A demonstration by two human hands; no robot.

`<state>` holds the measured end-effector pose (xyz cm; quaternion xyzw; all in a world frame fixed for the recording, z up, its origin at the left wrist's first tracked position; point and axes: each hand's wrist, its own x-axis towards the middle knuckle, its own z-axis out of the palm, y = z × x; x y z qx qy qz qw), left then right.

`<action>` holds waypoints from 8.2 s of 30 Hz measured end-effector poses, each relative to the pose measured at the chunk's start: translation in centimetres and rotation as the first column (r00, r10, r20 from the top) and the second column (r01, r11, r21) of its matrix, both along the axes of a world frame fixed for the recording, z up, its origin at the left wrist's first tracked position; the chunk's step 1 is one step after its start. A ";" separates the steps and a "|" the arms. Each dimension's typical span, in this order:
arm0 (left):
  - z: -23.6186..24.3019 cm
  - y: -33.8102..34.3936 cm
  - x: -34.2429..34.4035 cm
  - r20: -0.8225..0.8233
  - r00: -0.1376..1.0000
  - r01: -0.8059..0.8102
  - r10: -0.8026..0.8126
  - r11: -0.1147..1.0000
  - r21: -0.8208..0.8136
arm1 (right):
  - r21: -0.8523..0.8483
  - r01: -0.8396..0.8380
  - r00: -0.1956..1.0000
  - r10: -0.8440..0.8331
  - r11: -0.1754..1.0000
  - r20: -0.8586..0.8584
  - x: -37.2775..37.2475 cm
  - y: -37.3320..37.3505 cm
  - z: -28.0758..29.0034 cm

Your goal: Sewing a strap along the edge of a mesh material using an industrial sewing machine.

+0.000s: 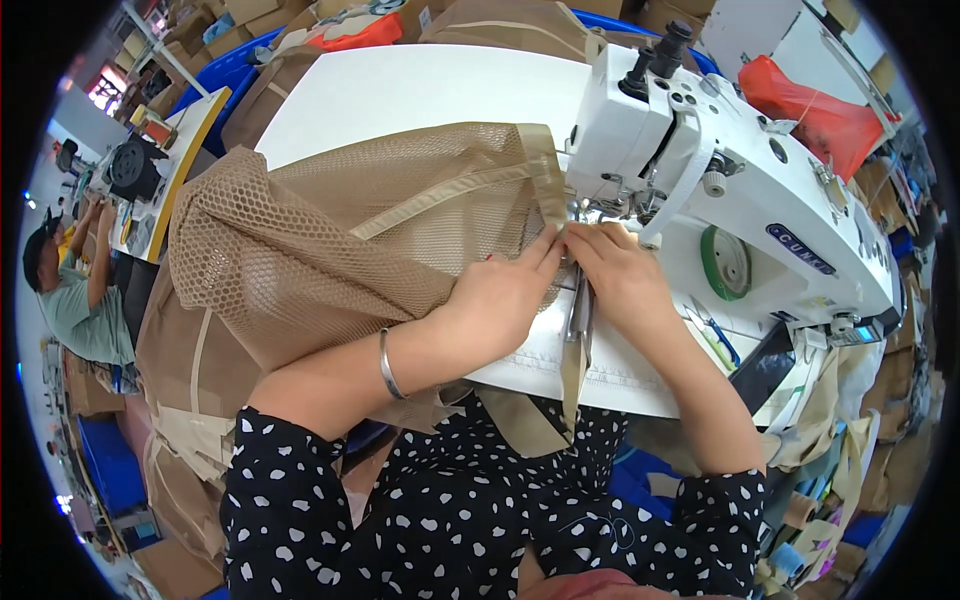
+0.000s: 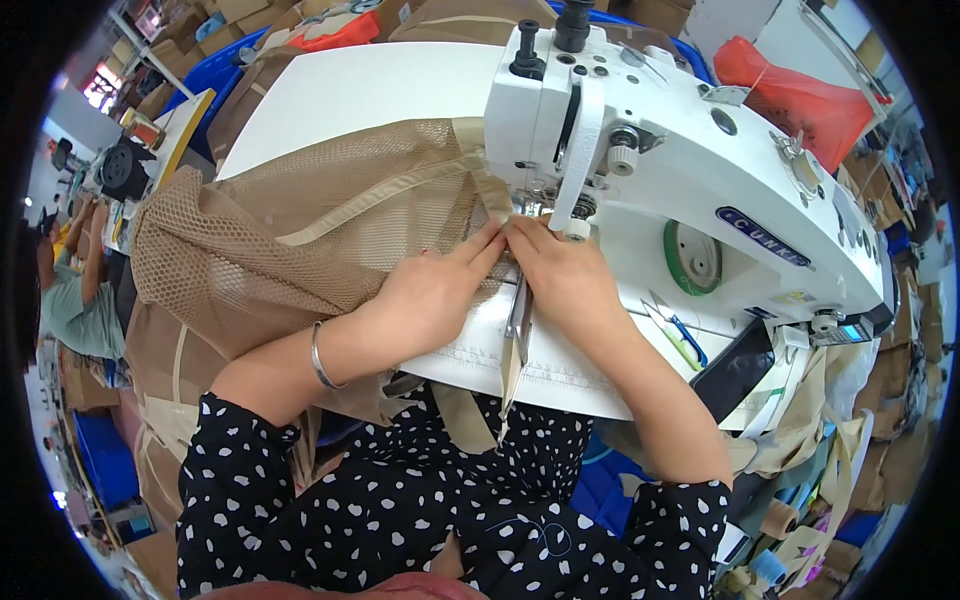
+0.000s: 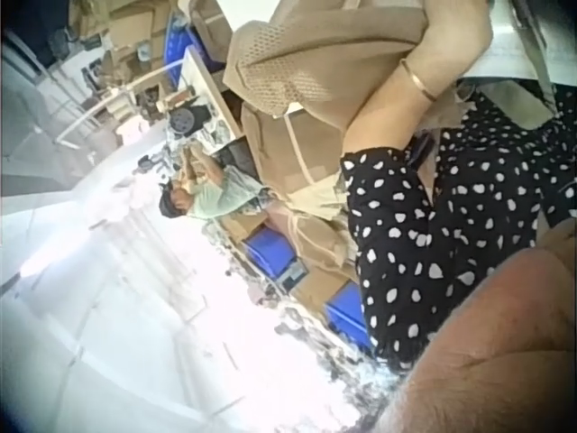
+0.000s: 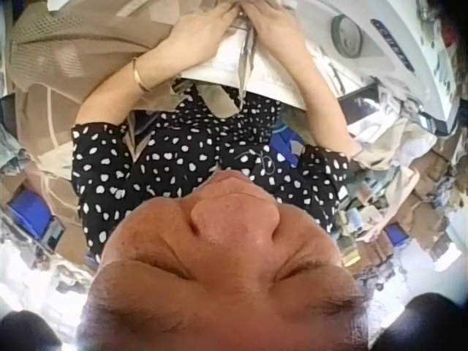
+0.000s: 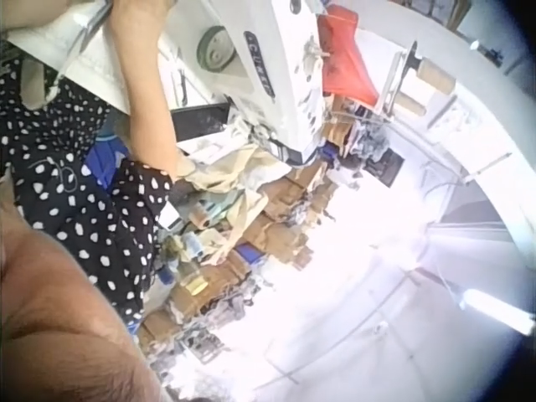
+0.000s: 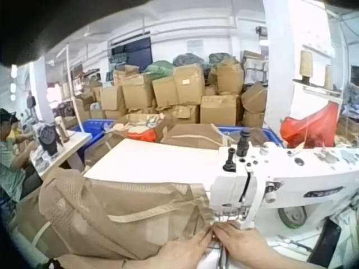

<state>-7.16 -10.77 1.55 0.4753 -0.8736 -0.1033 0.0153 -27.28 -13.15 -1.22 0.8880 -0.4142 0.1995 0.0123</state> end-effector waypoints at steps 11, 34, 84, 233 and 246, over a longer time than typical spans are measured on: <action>1.3 -0.1 -1.6 0.022 0.998 -0.066 0.063 0.982 0.178 | -0.100 0.111 0.989 -0.100 0.989 0.109 -0.8 0.8 -0.3; 1.9 -1.9 -1.9 -0.030 1.000 0.008 -0.003 0.986 0.164 | 0.139 0.238 0.960 -0.255 0.961 0.118 -1.5 0.1 -1.0; -0.8 2.3 -3.4 0.127 0.989 0.105 -0.071 0.951 -0.290 | 0.101 0.214 0.962 -0.227 0.972 0.151 -2.2 -0.5 -2.1; -0.4 4.4 1.6 -0.137 0.885 0.398 -0.444 0.876 -0.272 | 0.139 0.218 0.969 -0.232 0.966 0.090 -2.9 -0.9 -2.4; -0.4 3.0 1.5 -0.087 0.870 0.438 -0.485 0.841 -0.318 | 0.177 0.163 0.934 -0.210 0.971 0.289 -2.0 -1.0 -2.1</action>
